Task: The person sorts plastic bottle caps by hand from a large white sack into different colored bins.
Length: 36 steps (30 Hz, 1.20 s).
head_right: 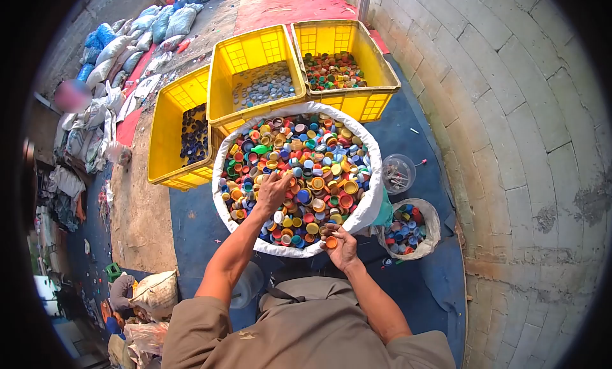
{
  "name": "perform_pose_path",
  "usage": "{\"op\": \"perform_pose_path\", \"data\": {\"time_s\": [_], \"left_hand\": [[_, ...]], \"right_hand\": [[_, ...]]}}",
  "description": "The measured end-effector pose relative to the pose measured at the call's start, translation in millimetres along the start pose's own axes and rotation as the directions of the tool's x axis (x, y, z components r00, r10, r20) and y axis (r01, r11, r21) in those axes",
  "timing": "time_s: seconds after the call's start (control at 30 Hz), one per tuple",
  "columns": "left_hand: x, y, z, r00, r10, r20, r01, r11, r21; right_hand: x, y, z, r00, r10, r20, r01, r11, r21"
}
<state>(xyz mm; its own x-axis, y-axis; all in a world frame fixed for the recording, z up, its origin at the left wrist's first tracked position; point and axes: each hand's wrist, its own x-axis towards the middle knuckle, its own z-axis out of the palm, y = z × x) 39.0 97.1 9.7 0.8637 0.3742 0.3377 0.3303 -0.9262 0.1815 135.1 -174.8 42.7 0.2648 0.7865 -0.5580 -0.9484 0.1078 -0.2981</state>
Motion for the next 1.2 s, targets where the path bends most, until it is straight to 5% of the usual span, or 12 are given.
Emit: {"op": "perform_pose_path", "data": {"time_s": [0.23, 0.37, 0.43, 0.5, 0.6, 0.7, 0.73, 0.77, 0.83, 0.97, 1.2], "left_hand": [[-3.7, 8.1, -14.1, 0.991, -0.124, -0.045, 0.115, 0.978, -0.175], [-20.6, 26.7, -22.4, 0.942, -0.326, -0.077, 0.268, 0.872, -0.410], [-34.7, 45.0, -35.9, 0.852, -0.513, 0.106, 0.424, 0.558, -0.714], [-53.5, 63.3, -48.3, 0.735, -0.647, 0.202, 0.477, 0.281, -0.833], [-91.5, 74.8, -53.8, 0.521, -0.685, 0.510, 0.271, -0.434, -0.859], [-140.6, 75.2, -46.8, 0.514, -0.616, 0.596, -0.083, -0.728, -0.681], [-138.6, 81.5, -62.6, 0.392, -0.634, 0.667, -0.157, -0.760, -0.631], [-147.3, 80.3, -62.3, 0.385, -0.614, 0.689, -0.190, -0.783, -0.592], [-166.2, 80.3, -65.6, 0.370, -0.569, 0.735, -0.256, -0.822, -0.508], [-180.4, 86.9, -73.3, 0.272, -0.584, 0.765, -0.261, -0.810, -0.526], [-185.2, 100.0, -74.7, 0.218, -0.620, 0.754, -0.165, -0.785, -0.597]], "right_hand": [[4.9, 0.3, 8.6, 1.000, 0.027, 0.000, -0.027, 0.997, -0.073], [14.0, 4.6, 13.0, 0.999, 0.054, -0.002, -0.054, 0.993, -0.110], [20.0, 5.9, 18.0, 0.998, 0.048, -0.026, -0.051, 0.991, -0.122], [32.5, 5.9, 30.3, 0.997, -0.052, -0.053, 0.031, 0.939, -0.341], [58.2, 2.4, 56.4, 0.984, -0.179, 0.019, 0.148, 0.745, -0.650], [100.3, 5.3, 67.8, 0.896, -0.363, 0.255, 0.330, 0.164, -0.929], [105.4, 3.2, 82.9, 0.871, -0.363, 0.331, 0.358, 0.007, -0.934], [110.8, 1.0, 98.5, 0.843, -0.352, 0.408, 0.379, -0.151, -0.913], [143.5, 1.2, 101.1, 0.823, -0.219, 0.524, 0.474, -0.243, -0.846], [182.2, 5.5, 106.8, 0.833, -0.082, 0.548, 0.470, -0.420, -0.777], [191.7, 8.8, 116.2, 0.895, -0.016, 0.446, 0.379, -0.498, -0.780]]}}
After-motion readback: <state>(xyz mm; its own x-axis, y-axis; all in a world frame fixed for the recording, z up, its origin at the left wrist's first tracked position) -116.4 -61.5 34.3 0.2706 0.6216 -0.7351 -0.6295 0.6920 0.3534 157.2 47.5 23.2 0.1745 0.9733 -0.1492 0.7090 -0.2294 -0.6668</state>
